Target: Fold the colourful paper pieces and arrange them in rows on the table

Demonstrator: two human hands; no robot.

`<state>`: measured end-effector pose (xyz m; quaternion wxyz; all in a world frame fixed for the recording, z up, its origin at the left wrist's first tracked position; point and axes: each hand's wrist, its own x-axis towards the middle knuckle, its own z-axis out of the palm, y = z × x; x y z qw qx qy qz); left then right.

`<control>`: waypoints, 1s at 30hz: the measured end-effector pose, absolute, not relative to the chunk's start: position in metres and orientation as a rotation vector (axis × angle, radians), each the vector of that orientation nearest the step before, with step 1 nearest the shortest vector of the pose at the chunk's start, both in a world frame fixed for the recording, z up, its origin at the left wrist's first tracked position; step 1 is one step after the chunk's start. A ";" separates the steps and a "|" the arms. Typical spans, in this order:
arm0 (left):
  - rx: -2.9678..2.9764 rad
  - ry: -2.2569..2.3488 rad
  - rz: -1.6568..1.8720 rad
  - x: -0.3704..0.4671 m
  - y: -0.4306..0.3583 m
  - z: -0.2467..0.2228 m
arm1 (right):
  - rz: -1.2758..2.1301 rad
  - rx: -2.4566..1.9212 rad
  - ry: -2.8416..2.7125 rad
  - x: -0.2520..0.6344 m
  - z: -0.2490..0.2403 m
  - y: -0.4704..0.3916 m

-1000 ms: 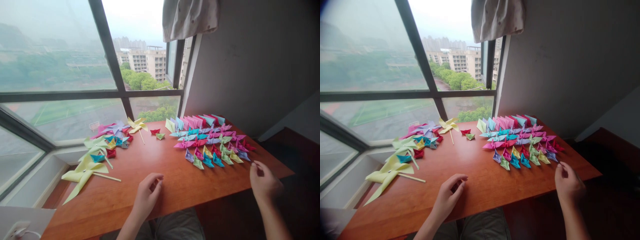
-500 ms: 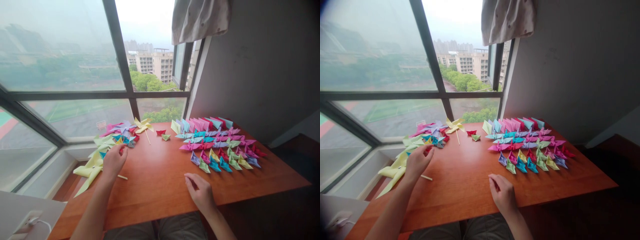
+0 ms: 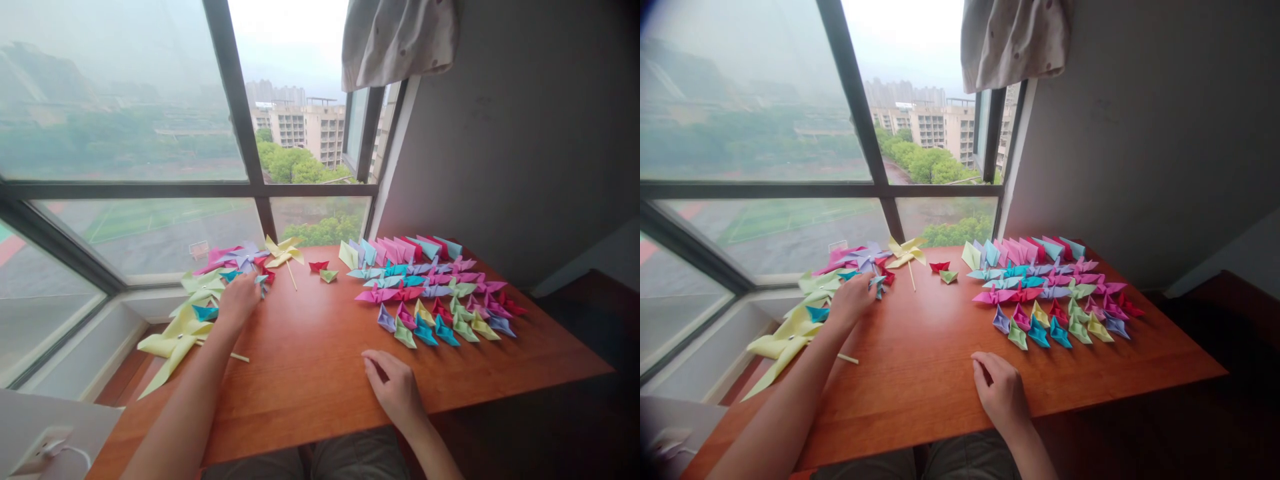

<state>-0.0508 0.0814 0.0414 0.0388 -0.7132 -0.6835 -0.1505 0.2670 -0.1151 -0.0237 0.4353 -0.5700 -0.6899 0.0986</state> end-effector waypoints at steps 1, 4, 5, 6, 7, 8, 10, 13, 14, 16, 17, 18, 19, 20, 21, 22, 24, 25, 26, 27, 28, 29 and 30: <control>-2.192 -2.094 -0.474 -0.051 0.079 0.042 | 0.245 -1.421 -1.717 0.267 -0.024 -0.115; -2.205 -2.095 -0.546 -0.051 0.071 0.046 | 0.237 -1.421 -1.718 0.267 -0.024 -0.116; -2.208 -2.096 -0.583 -0.051 0.067 0.047 | 0.234 -1.418 -1.719 0.267 -0.024 -0.116; -2.214 -2.097 -0.627 -0.051 0.064 0.048 | 0.233 -1.415 -1.722 0.267 -0.024 -0.116; -2.221 -2.100 -0.677 -0.051 0.060 0.049 | 0.231 -1.413 -1.726 0.267 -0.024 -0.116; -2.229 -2.103 -0.728 -0.050 0.056 0.049 | 0.228 -1.413 -1.731 0.268 -0.025 -0.117; -2.267 -2.107 -0.830 -0.046 0.046 0.048 | 0.218 -1.414 -1.746 0.267 -0.025 -0.117; -2.506 -2.181 -1.276 -0.030 0.026 0.040 | 0.207 -1.405 -1.749 0.263 -0.025 -0.117; -2.612 -2.228 -1.548 -0.021 0.018 0.037 | 0.212 -1.398 -1.739 0.260 -0.024 -0.117; -2.704 -2.325 -1.860 -0.003 0.001 0.030 | 0.228 -1.375 -1.714 0.251 -0.021 -0.118; -2.745 -2.355 -1.944 0.007 -0.007 0.027 | 0.237 -1.361 -1.708 0.246 -0.020 -0.119; -2.773 -2.370 -1.992 0.016 -0.016 0.024 | 0.242 -1.345 -1.708 0.240 -0.018 -0.120; -2.816 -2.371 -1.985 0.024 -0.025 0.022 | 0.244 -1.329 -1.714 0.234 -0.016 -0.121; -2.857 -2.356 -1.953 0.032 -0.033 0.020 | 0.242 -1.314 -1.722 0.229 -0.014 -0.122; -2.858 -2.347 -1.920 0.038 -0.040 0.019 | 0.237 -1.301 -1.731 0.224 -0.013 -0.123; -2.856 -2.340 -1.883 0.043 -0.047 0.017 | 0.230 -1.293 -1.737 0.219 -0.011 -0.124; -2.822 -2.330 -1.823 0.050 -0.058 0.015 | 0.215 -1.290 -1.743 0.214 -0.010 -0.125; -2.803 -2.324 -1.793 0.053 -0.062 0.014 | 0.210 -1.294 -1.747 0.212 -0.010 -0.125; -2.788 -2.315 -1.764 0.055 -0.065 0.012 | 0.205 -1.298 -1.751 0.212 -0.010 -0.125; -2.781 -2.300 -1.736 0.057 -0.067 0.011 | 0.199 -1.302 -1.755 0.212 -0.011 -0.125; -2.782 -2.281 -1.713 0.058 -0.069 0.010 | 0.194 -1.304 -1.757 0.212 -0.011 -0.125; -2.785 -2.259 -1.696 0.059 -0.071 0.009 | 0.189 -1.301 -1.759 0.213 -0.012 -0.125; -2.797 -2.235 -1.686 0.060 -0.072 0.008 | 0.186 -1.297 -1.758 0.214 -0.012 -0.125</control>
